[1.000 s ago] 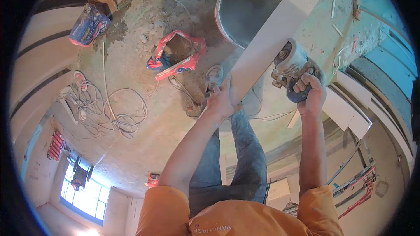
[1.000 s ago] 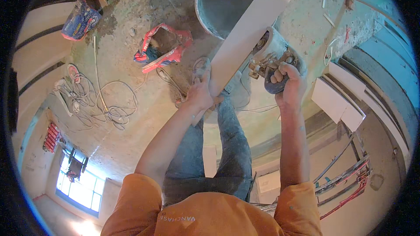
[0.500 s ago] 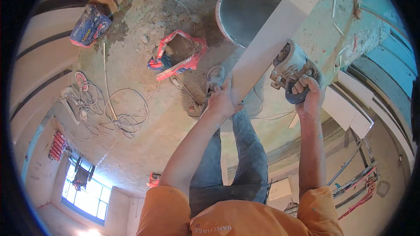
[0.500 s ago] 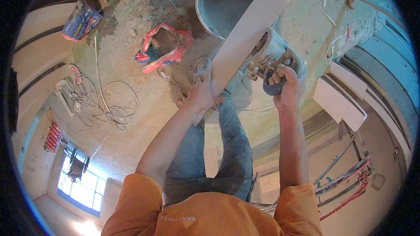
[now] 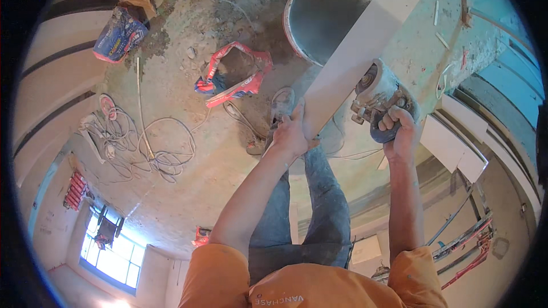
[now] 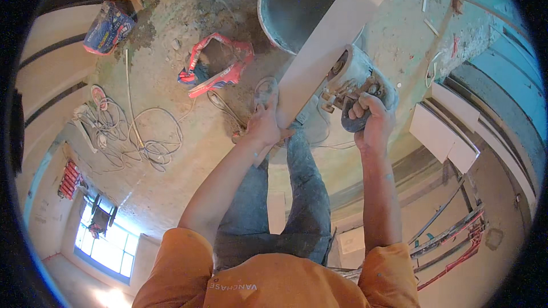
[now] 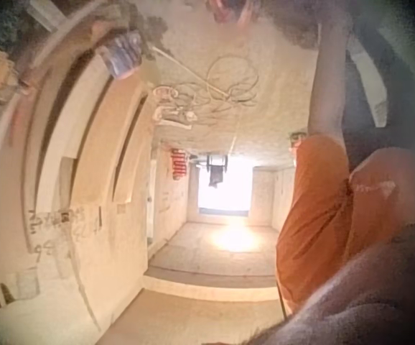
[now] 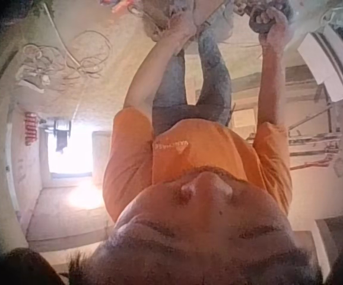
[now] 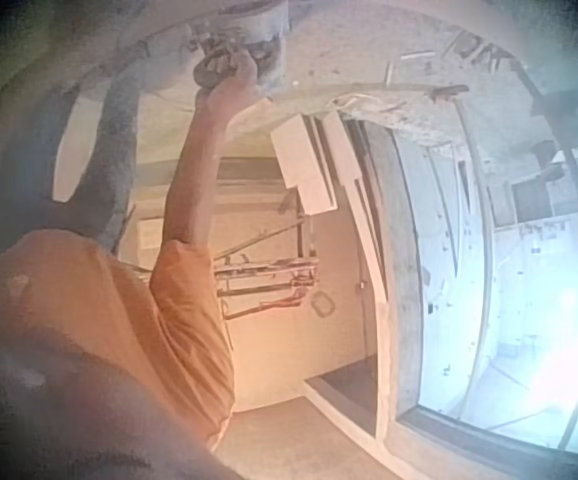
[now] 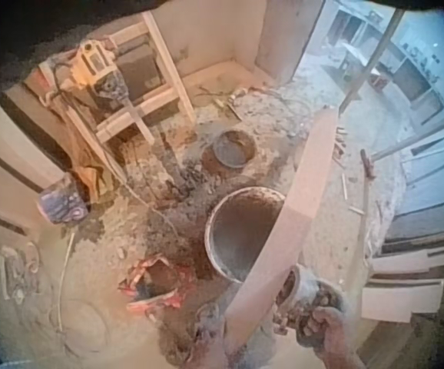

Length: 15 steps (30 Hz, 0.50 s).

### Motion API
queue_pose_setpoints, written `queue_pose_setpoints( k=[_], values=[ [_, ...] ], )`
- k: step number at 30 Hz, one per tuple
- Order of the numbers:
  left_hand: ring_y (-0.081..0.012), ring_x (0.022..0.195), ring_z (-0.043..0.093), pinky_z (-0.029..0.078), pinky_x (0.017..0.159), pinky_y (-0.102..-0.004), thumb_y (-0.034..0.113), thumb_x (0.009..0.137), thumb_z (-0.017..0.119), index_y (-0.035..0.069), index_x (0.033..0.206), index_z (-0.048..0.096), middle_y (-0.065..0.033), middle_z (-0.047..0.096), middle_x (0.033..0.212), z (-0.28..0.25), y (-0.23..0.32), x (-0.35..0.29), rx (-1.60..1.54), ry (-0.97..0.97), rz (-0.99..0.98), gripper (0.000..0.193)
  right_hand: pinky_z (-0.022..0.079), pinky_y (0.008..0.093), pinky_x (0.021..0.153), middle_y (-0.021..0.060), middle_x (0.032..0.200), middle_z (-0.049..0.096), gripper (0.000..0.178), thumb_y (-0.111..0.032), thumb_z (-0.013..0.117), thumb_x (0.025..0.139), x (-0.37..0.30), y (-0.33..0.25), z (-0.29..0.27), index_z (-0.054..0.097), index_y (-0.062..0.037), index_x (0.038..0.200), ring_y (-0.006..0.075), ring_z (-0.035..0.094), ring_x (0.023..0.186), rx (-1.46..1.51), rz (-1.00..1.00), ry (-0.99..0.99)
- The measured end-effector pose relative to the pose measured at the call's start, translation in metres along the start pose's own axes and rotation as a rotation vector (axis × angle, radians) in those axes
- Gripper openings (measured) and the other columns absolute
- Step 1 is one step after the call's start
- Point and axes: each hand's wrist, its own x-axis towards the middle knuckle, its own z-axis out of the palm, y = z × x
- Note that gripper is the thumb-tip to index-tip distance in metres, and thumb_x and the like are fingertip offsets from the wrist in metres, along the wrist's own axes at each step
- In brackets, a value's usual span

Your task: Cutting a wooden board with a circular saw and kemudian sanding it.

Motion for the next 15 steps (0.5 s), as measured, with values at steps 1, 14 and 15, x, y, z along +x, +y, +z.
queue_pose_setpoints(
  k=[1, 14, 15],
  values=[
    [-0.0503, 0.14, 0.049, 0.043, 0.116, -0.0503, 0.047, 0.066, 0.095, 0.015, 0.168, 0.007, -0.04, 0.036, 0.156, -0.001, 0.0, 0.0, 0.0, 0.0, 0.0, 0.138, 0.042, 0.0311, 0.055, 0.0002, 0.073, 0.046, 0.008, -0.001, 0.061, 0.088, 0.0, 0.0, 0.0, 0.057, -0.003, 0.095, 0.0125, 0.047, 0.061, 0.0, 0.0, 0.0],
    [-0.0484, 0.141, 0.047, 0.045, 0.114, -0.0502, 0.048, 0.066, 0.095, 0.017, 0.168, 0.009, -0.0364, 0.034, 0.156, 0.001, 0.002, 0.0, 0.043, 0.006, -0.018, 0.137, 0.039, 0.029, 0.058, -0.0023, 0.074, 0.044, 0.009, -0.006, 0.059, 0.09, -0.009, 0.009, 0.0, 0.053, -0.0094, 0.085, 0.0106, 0.043, 0.063, -0.065, -0.017, -0.033],
    [-0.0468, 0.136, 0.052, 0.047, 0.112, -0.0502, 0.048, 0.067, 0.095, 0.019, 0.168, 0.009, -0.0334, 0.039, 0.152, 0.002, 0.002, 0.001, 0.052, 0.02, -0.02, 0.136, 0.041, 0.0299, 0.056, -0.0008, 0.074, 0.047, 0.007, -0.002, 0.06, 0.088, -0.008, 0.01, -0.002, 0.055, -0.0069, 0.089, 0.0116, 0.045, 0.062, -0.033, -0.023, -0.029]
  ],
)
